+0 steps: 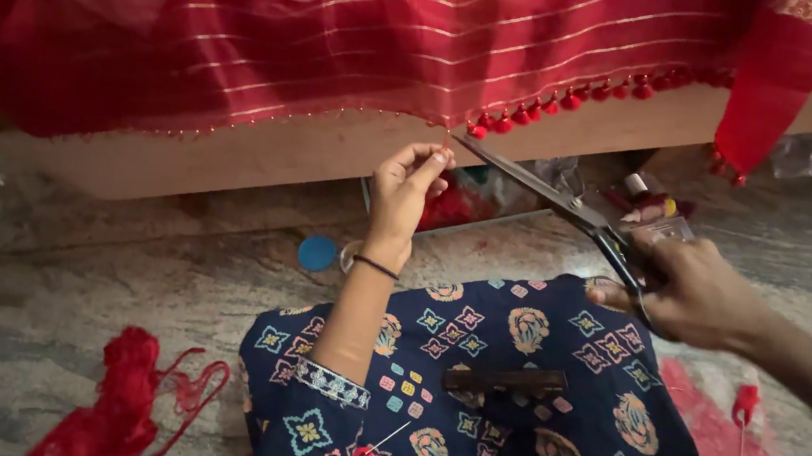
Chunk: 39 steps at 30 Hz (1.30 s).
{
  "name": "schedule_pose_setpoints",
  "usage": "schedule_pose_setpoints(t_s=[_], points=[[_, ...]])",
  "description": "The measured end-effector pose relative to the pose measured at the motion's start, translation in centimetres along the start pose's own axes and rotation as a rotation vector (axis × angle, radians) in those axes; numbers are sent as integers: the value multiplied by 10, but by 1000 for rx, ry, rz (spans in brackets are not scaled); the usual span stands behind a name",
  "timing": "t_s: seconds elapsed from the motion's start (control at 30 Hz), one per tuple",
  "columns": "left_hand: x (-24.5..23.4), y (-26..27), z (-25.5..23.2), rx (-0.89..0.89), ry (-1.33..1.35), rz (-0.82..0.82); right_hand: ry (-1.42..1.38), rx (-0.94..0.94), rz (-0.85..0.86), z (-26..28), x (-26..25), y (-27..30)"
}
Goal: Sewing or attaching small decorative red tassels and beads to the edge of a red silk fabric.
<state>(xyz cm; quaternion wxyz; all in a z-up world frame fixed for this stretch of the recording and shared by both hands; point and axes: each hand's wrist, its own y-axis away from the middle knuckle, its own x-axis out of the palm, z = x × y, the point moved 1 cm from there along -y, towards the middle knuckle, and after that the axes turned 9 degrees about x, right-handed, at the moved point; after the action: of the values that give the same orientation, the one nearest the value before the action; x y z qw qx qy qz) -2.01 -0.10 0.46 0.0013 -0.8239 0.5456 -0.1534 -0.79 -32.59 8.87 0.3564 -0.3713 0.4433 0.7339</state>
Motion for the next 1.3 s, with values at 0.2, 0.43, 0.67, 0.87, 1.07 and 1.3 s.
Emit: schedule_pose_setpoints(t_s=[0.2, 0.43, 0.67, 0.87, 1.07, 1.3], points=[[-5, -1, 1, 46, -35, -25, 82, 0, -42, 31, -34, -1], [-12, -2, 0, 26, -60, -30, 211, 34, 55, -4, -19, -13], [-12, -4, 14, 41, -9, -16, 147, -246, -120, 10, -17, -23], [-14, -7, 17, 69, -29, -19, 203, -132, -53, 25, -24, -28], [-2, -4, 15, 97, -29, -51, 93, -182, -52, 5, -7, -30], [-34, -12, 67, 24, -354, -166, -70, 27, 401, -47, 87, 15]])
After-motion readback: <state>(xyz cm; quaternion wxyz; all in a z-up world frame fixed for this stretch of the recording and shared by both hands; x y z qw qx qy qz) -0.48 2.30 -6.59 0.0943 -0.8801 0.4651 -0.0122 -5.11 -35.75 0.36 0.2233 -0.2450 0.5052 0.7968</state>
